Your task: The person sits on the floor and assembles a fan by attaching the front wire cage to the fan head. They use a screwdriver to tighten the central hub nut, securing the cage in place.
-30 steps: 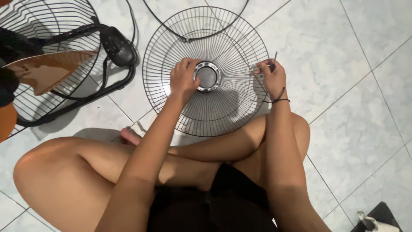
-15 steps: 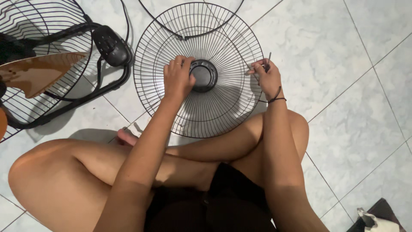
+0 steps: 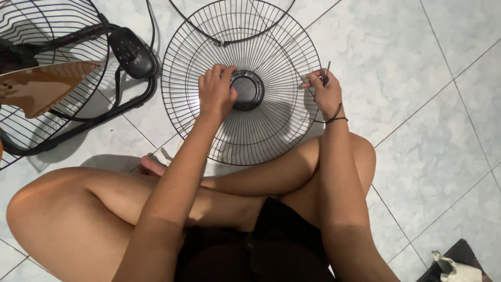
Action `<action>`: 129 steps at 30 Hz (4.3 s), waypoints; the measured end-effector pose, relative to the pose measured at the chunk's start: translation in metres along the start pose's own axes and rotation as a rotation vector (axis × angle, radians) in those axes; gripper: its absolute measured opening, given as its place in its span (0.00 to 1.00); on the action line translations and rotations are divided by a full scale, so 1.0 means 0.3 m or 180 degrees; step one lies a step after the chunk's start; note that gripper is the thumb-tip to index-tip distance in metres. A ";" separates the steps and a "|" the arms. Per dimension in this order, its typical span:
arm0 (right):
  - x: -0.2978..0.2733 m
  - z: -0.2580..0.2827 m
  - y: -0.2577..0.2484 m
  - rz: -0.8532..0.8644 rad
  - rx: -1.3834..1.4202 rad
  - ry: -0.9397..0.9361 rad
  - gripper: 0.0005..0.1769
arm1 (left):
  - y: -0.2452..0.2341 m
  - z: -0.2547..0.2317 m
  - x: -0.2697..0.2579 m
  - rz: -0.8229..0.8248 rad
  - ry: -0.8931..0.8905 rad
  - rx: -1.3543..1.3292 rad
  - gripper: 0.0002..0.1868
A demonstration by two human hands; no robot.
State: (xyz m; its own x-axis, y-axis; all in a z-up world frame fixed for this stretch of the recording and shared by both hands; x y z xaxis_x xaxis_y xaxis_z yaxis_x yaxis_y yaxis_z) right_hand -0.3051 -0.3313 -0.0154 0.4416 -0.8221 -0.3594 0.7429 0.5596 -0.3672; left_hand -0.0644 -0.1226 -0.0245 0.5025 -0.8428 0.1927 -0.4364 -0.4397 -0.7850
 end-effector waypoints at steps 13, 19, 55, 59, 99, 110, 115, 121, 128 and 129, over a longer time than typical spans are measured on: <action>0.014 -0.015 0.001 -0.0006 0.0058 -0.0143 0.05 | 0.010 0.004 -0.001 0.0166 -0.0058 0.0086 0.27; 0.011 -0.006 0.003 -0.0044 0.0014 0.0001 0.05 | 0.016 0.008 -0.001 0.0188 -0.0104 0.0025 0.27; 0.027 -0.011 0.002 -0.0029 0.0201 -0.0069 0.04 | -0.108 -0.011 0.007 0.1163 0.0135 -0.0283 0.51; 0.031 0.000 0.000 0.0001 0.0201 -0.0215 0.05 | -0.105 -0.013 0.003 0.1115 0.0113 -0.0323 0.51; 0.102 -0.007 -0.012 0.0233 -0.0124 -0.0247 0.05 | -0.081 -0.025 -0.018 0.0878 0.0183 -0.0098 0.51; 0.160 0.053 -0.009 0.0595 -0.0672 -0.0305 0.07 | -0.059 -0.031 -0.040 0.0740 0.0094 0.0085 0.52; 0.126 0.062 -0.024 0.0613 -0.0636 -0.0274 0.09 | -0.058 -0.028 -0.043 0.0844 -0.0042 0.0036 0.52; 0.104 0.066 -0.025 0.0693 -0.0301 -0.0100 0.11 | -0.071 -0.040 -0.039 0.0929 0.0160 0.0128 0.53; 0.109 0.108 -0.039 0.0612 -0.0136 -0.0161 0.10 | -0.117 -0.065 -0.016 0.0757 0.0280 0.0008 0.52; 0.114 0.111 -0.047 0.0569 -0.0120 -0.0150 0.10 | -0.125 -0.066 -0.007 0.0724 0.0309 -0.0020 0.51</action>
State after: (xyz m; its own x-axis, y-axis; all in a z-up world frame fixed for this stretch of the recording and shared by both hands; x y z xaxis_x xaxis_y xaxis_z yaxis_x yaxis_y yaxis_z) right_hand -0.2838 -0.3707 0.0059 0.5887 -0.7126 -0.3817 0.6314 0.7002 -0.3334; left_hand -0.0639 -0.1104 0.0162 0.3170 -0.9460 0.0674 -0.5348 -0.2370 -0.8110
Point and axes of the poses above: each hand's wrist, its own x-axis towards the middle knuckle, its own y-axis out of the palm, z = x × y, the point moved 4 cm from there along x, towards the middle knuckle, and after that the axes turned 2 degrees about y, right-handed, at the moved point
